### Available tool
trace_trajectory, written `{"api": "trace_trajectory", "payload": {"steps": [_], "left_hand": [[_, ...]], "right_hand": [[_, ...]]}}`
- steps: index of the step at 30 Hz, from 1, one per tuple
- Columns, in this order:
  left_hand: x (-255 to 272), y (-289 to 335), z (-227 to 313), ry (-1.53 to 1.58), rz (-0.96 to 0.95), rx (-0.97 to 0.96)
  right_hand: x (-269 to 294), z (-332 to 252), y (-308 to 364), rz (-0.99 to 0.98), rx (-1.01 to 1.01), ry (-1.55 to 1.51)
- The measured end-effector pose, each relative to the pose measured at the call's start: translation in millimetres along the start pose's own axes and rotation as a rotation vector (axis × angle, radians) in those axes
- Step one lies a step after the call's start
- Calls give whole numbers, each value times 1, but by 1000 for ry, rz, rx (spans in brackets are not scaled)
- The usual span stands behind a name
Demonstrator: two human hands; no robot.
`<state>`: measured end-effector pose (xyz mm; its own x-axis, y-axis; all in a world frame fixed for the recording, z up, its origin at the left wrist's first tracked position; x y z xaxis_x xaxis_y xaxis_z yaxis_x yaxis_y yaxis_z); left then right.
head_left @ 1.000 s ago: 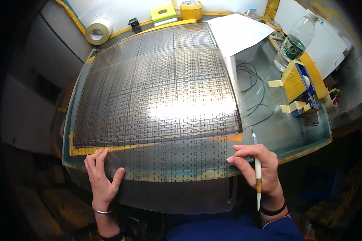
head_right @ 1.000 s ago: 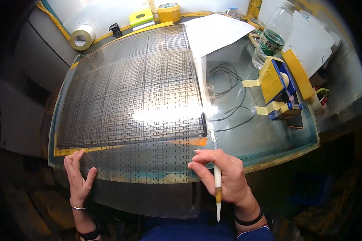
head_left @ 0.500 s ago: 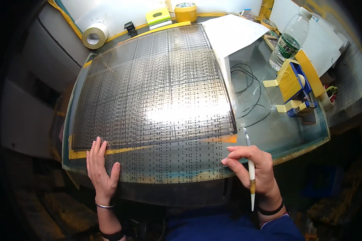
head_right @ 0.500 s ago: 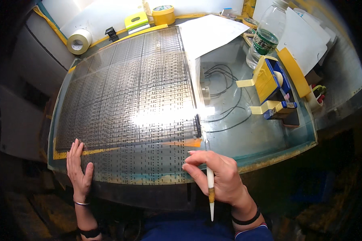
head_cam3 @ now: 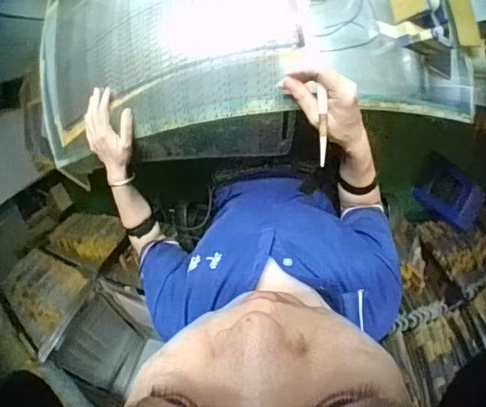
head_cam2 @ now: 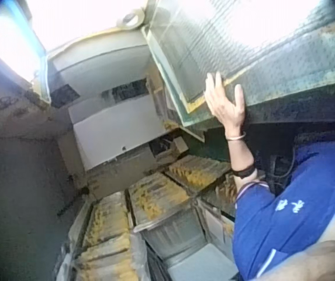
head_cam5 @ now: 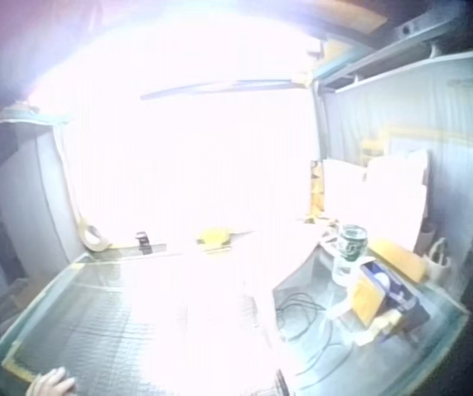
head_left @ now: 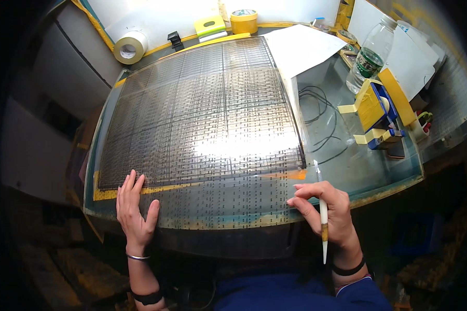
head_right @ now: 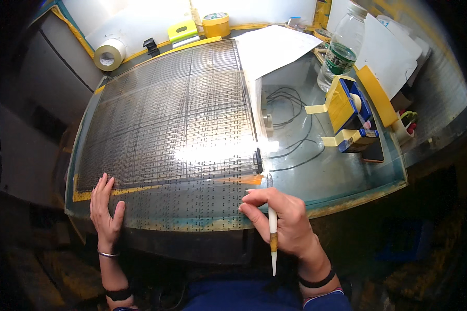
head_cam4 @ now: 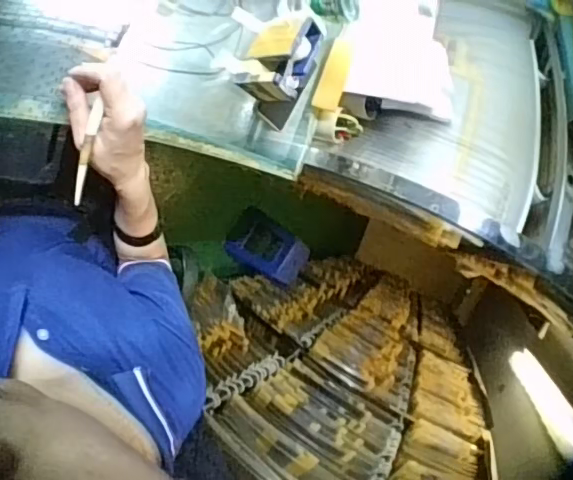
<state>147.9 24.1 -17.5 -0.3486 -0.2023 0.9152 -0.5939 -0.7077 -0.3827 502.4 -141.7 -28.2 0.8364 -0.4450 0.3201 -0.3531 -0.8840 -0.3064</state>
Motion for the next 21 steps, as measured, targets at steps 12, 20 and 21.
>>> {"api": "trace_trajectory", "payload": {"steps": [12,20,21], "left_hand": [[1,-1,1,4,27,7],[-2,-2,2,-1,54,21],[-1,-3,3,-11,55,17]], "right_hand": [[-2,-4,1,27,-16,34],[-2,-2,1,15,-10,47],[-1,-1,1,13,-10,47]]}}
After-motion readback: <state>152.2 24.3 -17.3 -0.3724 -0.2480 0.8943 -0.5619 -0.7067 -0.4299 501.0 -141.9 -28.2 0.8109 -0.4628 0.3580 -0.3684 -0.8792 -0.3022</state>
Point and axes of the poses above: each hand's wrist, its own y-axis away from the middle knuckle, its own x-axis out of the back of the hand, z = x × y, the point moved 1 cm from there along -y, towards the middle knuckle, and after that the axes turned 11 degrees about -x, right-handed, at the moved point
